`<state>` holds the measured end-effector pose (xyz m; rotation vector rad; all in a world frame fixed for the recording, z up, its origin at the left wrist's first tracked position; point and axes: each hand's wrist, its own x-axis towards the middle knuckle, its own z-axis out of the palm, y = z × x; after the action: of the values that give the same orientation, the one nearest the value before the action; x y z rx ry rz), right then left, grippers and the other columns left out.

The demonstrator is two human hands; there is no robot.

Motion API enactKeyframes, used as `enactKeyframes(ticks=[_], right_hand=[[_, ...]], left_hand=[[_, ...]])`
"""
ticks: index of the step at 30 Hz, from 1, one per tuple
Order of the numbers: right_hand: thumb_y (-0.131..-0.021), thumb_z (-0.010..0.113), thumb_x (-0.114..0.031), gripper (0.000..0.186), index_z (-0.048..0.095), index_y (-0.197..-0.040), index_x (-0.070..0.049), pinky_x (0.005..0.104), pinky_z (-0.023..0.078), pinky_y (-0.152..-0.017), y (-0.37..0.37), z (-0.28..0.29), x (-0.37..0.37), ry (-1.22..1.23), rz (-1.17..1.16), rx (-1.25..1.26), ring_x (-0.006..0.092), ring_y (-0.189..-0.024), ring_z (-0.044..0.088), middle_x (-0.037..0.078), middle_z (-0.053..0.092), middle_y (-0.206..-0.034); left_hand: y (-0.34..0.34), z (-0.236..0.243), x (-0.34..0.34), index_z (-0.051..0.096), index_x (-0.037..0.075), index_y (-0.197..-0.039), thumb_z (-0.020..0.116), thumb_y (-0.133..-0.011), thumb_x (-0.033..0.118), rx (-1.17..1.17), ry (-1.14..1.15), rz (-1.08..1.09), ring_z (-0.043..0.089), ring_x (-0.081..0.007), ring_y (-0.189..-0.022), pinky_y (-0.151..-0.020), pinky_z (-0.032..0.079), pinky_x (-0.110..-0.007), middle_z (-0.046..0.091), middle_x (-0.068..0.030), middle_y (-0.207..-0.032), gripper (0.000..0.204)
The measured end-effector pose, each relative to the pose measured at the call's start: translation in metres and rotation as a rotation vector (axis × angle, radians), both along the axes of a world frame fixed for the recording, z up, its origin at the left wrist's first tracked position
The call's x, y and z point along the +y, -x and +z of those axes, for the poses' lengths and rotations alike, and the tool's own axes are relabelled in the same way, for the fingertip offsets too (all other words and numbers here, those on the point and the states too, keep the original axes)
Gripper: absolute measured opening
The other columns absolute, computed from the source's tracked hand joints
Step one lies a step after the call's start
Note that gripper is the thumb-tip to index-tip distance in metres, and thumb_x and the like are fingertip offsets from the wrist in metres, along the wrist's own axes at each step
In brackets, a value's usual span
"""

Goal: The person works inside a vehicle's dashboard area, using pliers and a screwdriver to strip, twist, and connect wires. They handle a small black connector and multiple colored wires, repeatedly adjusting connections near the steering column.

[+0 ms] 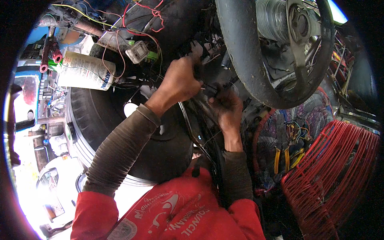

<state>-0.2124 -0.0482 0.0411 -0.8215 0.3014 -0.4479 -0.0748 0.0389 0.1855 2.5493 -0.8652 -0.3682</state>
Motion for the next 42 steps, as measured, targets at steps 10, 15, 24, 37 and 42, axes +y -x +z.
enactKeyframes(ticks=[10, 15, 24, 37, 42], right_hand=[[-0.083, 0.077, 0.007, 0.020, 0.064, -0.094, -0.003, 0.0292, 0.054, -0.083, -0.007, 0.002, 0.001, -0.085, -0.028, -0.145, 0.0146, -0.091, 0.068, 0.008, 0.072, -0.103], [-0.082, 0.072, 0.011, 0.022, 0.064, -0.096, -0.003, 0.0294, 0.054, -0.080, -0.006, -0.002, 0.001, -0.078, -0.021, -0.126, 0.0146, -0.086, 0.067, 0.007, 0.071, -0.100], [-0.081, 0.071, 0.013, 0.023, 0.064, -0.096, -0.004, 0.0295, 0.054, -0.080, -0.003, -0.002, 0.004, -0.008, -0.048, -0.047, 0.0133, -0.088, 0.066, 0.006, 0.070, -0.101], [-0.080, 0.076, 0.012, 0.024, 0.065, -0.093, -0.005, 0.0281, 0.052, -0.085, 0.007, 0.000, 0.006, 0.050, -0.002, 0.041, 0.0115, -0.090, 0.064, 0.003, 0.069, -0.098], [-0.079, 0.078, 0.011, 0.026, 0.065, -0.095, -0.005, 0.0282, 0.051, -0.088, 0.004, 0.004, 0.015, -0.013, -0.054, 0.060, 0.0116, -0.092, 0.064, 0.003, 0.070, -0.101]], left_hand=[[-0.011, -0.002, 0.010, 0.069, 0.002, -0.115, 0.074, -0.073, -0.001, -0.083, 0.099, -0.386, 0.070, -0.0426, -0.097, -0.083, 0.057, -0.047, 0.073, -0.0230, -0.099, 0.043], [-0.007, -0.004, 0.008, 0.068, 0.002, -0.110, 0.073, -0.069, -0.002, -0.099, 0.135, -0.334, 0.071, -0.0429, -0.094, -0.082, 0.057, -0.048, 0.073, -0.0228, -0.096, 0.041], [0.003, -0.005, 0.000, 0.063, -0.002, -0.110, 0.071, -0.068, -0.002, -0.119, 0.063, -0.177, 0.069, -0.0472, -0.095, -0.083, 0.057, -0.051, 0.071, -0.0283, -0.093, 0.042], [0.006, -0.012, 0.003, 0.066, -0.003, -0.113, 0.073, -0.068, 0.001, -0.040, 0.134, -0.143, 0.069, -0.0459, -0.100, -0.086, 0.056, -0.050, 0.071, -0.0288, -0.099, 0.045], [0.001, -0.007, 0.005, 0.071, -0.001, -0.112, 0.075, -0.069, 0.001, 0.019, 0.088, -0.129, 0.070, -0.0437, -0.100, -0.087, 0.057, -0.046, 0.072, -0.0274, -0.100, 0.043]])
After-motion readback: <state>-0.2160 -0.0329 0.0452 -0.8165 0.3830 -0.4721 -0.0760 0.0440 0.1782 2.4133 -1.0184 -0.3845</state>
